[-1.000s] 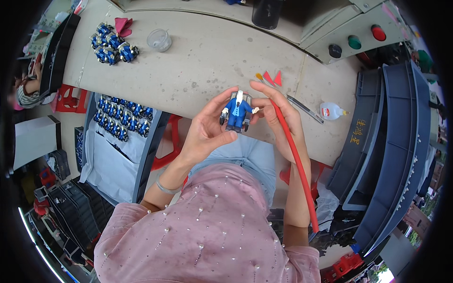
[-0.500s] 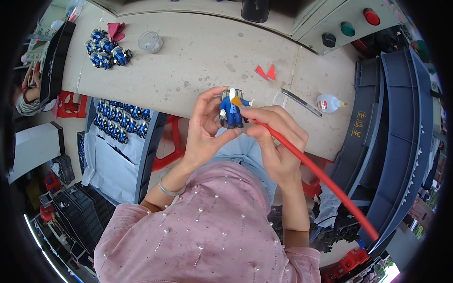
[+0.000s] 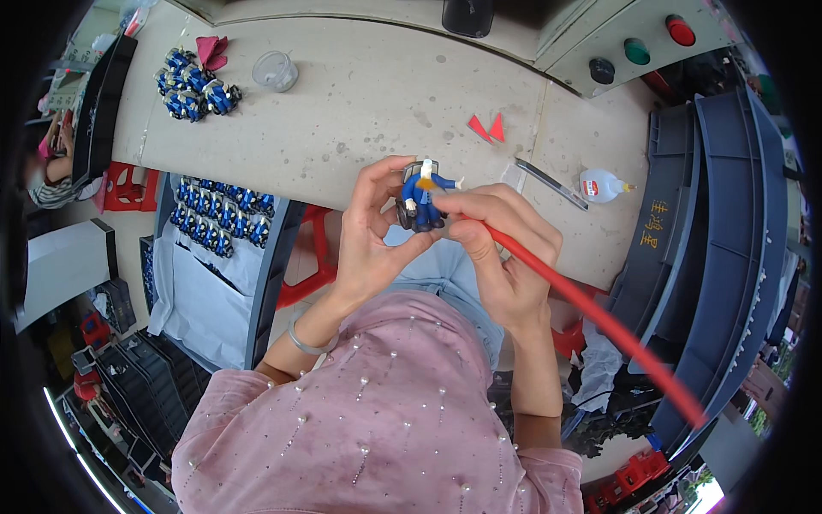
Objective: Painting and detailing small robot figurines using a thin paintbrush on an assembly line.
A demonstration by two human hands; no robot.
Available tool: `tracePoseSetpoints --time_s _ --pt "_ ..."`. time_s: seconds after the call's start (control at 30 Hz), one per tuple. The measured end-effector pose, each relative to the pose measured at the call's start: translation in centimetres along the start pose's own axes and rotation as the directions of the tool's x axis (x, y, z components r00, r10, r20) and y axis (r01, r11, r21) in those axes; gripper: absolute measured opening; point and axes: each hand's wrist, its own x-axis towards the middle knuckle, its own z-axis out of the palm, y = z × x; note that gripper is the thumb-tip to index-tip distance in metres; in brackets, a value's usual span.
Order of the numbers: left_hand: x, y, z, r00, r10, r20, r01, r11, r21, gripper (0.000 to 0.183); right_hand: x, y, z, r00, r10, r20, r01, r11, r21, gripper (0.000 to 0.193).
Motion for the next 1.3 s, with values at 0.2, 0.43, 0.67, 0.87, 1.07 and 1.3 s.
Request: tracePoseSetpoints --time_s 0.2,0.43,0.67,0.87,1.07,1.3 --pt "0.1 0.3 -0.2 0.995 -0.078 0.066 0.086 0.987 -0.132 0.071 0.4 0.1 -1.1 0.991 0.132 -0.004 -0.129 0.973 0.189 0.014" --pt "0.2 0.7 -0.5 0.971 -0.179 0.160 0.224 0.915 -0.336 0.074 0.3 2.0 0.5 0.976 0.149 -0.159 -0.129 0.983 0.130 0.016" --pt "0.1 0.8 -0.7 0.962 -0.193 0.193 0.250 0.906 -0.341 0.075 -0.3 2.3 1.1 0.952 0.210 -0.223 -0.164 0.964 0.208 0.015" --pt "0.1 0.7 -1.0 0.961 -0.184 0.208 0.251 0.894 -0.370 0.076 -0.2 1.9 1.2 0.949 0.227 -0.220 -0.172 0.955 0.242 0.015" --pt "-0.1 0.8 -1.2 0.961 -0.188 0.202 0.256 0.884 -0.391 0.077 0.0 1.7 1.4 0.954 0.232 -0.190 -0.181 0.950 0.253 0.015" --pt "0.0 0.9 -1.3 0.957 -0.202 0.206 0.273 0.866 -0.420 0.077 0.1 1.6 1.5 0.954 0.247 -0.171 -0.187 0.933 0.308 0.015"
